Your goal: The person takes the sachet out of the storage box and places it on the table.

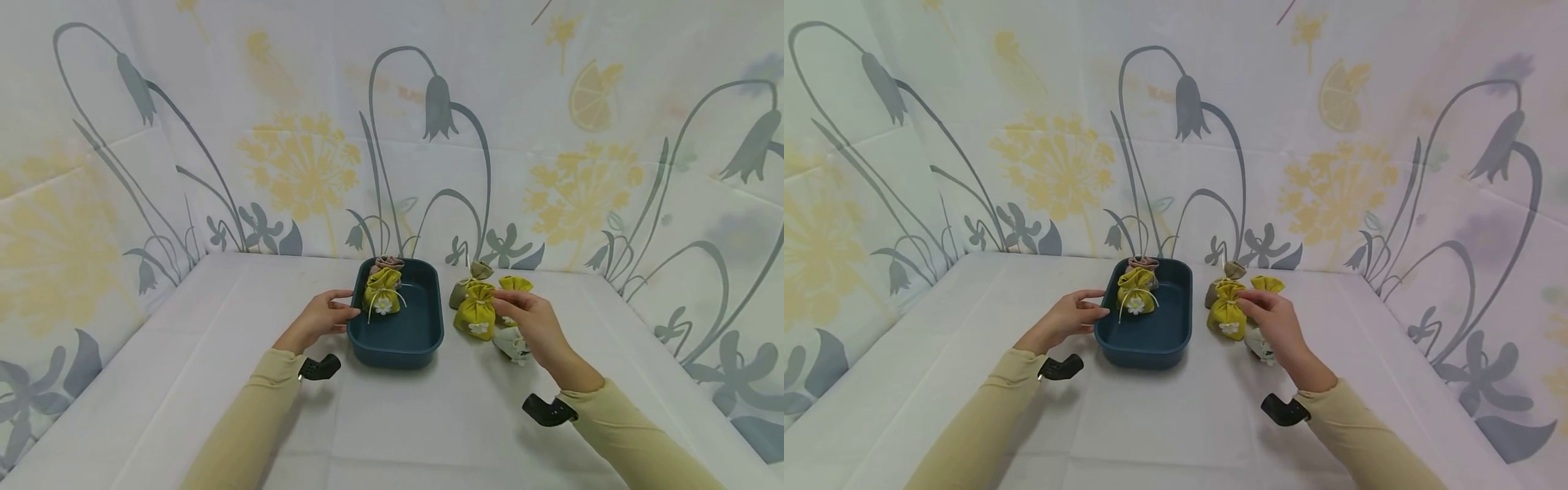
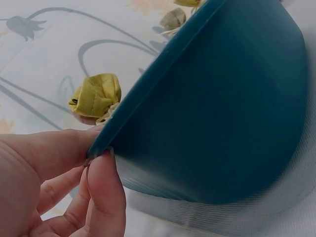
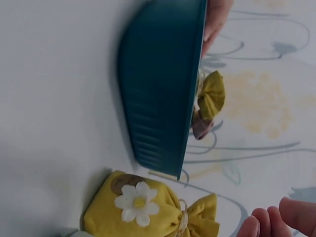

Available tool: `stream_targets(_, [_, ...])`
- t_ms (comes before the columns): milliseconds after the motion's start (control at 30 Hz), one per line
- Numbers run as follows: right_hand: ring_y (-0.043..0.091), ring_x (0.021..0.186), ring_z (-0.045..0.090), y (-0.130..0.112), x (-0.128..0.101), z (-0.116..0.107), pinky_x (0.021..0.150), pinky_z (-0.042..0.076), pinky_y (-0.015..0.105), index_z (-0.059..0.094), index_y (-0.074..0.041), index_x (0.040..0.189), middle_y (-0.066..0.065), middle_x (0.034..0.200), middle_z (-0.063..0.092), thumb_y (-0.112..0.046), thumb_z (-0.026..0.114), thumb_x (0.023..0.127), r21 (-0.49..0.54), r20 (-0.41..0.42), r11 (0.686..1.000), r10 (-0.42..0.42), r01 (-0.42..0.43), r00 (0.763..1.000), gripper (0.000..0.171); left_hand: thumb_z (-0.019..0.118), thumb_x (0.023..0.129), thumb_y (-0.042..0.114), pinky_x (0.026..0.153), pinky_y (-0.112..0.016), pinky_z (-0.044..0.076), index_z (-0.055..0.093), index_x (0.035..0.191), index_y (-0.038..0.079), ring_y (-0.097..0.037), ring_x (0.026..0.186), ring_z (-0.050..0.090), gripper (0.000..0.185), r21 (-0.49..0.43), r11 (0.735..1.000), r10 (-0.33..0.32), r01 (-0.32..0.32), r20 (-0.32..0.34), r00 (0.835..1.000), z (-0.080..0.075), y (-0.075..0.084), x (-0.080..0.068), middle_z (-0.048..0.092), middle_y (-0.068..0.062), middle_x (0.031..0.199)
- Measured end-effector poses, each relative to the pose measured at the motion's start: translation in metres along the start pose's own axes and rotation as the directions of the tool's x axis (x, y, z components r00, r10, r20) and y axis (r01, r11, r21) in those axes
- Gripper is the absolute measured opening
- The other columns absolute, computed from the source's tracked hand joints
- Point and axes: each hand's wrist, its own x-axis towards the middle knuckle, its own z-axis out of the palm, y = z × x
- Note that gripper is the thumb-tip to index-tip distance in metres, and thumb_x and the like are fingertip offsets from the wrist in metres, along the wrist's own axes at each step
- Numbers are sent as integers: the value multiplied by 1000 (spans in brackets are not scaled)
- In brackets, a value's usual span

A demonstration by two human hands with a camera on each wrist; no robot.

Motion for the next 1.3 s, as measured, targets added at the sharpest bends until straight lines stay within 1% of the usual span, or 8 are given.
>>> stream_targets(100, [28, 107, 51, -2, 1, 4, 84, 45, 23, 52, 8, 125, 17, 121, 53, -25, 58, 94, -3, 9, 1000, -2, 3, 1000, 46, 65, 88, 13, 74, -32, 53, 43, 138, 9, -25, 91, 61, 55, 3, 1000, -5, 5, -5, 1000, 1, 0, 1, 51, -21, 123])
stream_targets(333, [30, 108, 50, -5, 6, 15, 96, 41, 39, 53, 8, 124, 22, 123, 52, -25, 58, 94, 32, 42, 999, -33, 32, 999, 45, 66, 88, 13, 73, -31, 53, 44, 138, 11, -23, 89, 61, 55, 4, 1000, -11, 11, -17, 1000, 1, -1, 1, 52, -19, 122])
stream_targets(433, [31, 106, 50, -5, 9, 21, 96, 40, 41, 53, 9, 123, 23, 122, 52, -22, 58, 94, 55, 55, 998, -45, 42, 997, 42, 66, 88, 13, 71, -30, 53, 44, 138, 10, -23, 88, 61, 55, 2, 1000, -7, 7, -16, 1000, 1, -1, 1, 52, -20, 121])
stream_targets(600, [31, 104, 50, -7, 10, 31, 95, 42, 41, 56, 7, 121, 21, 119, 54, -19, 60, 93, 77, 56, 996, -49, 44, 997, 38, 66, 88, 13, 71, -30, 53, 44, 138, 9, -23, 87, 61, 55, 5, 1000, -5, 5, -7, 1000, 2, -2, 1, 52, -19, 121])
stream_targets(900, [31, 107, 51, -12, 16, 44, 94, 42, 40, 58, 5, 121, 16, 119, 56, -16, 60, 93, 54, 49, 998, -36, 33, 998, 35, 66, 88, 13, 71, -31, 53, 44, 138, 9, -23, 86, 61, 55, 6, 1000, 1, -1, -12, 1000, 0, -1, 1, 53, -20, 119])
stream_targets(1067, [25, 108, 52, -12, 22, 50, 97, 40, 42, 59, 1, 121, 14, 122, 55, -19, 60, 93, 62, 92, 998, -27, 21, 995, 35, 66, 88, 13, 72, -31, 53, 44, 138, 9, -23, 86, 61, 55, 3, 1000, 1, -1, -8, 1000, -1, -1, 1, 53, -20, 120])
stream_targets(1167, [26, 110, 51, -12, 26, 53, 99, 37, 45, 58, 0, 122, 15, 123, 54, -19, 60, 93, 62, 127, 998, -21, 14, 992, 35, 65, 88, 12, 72, -30, 53, 43, 138, 8, -22, 87, 62, 54, 6, 1000, 5, -5, -7, 1000, -1, -1, 1, 52, -20, 121])
stream_targets(1300, [28, 110, 52, -13, 30, 58, 98, 38, 45, 58, 1, 123, 16, 121, 56, -19, 60, 92, 27, 146, 999, -22, 18, 989, 36, 65, 88, 13, 71, -30, 53, 43, 138, 8, -23, 88, 61, 55, -2, 1000, 6, -6, -3, 1000, 0, -1, 2, 52, -20, 122])
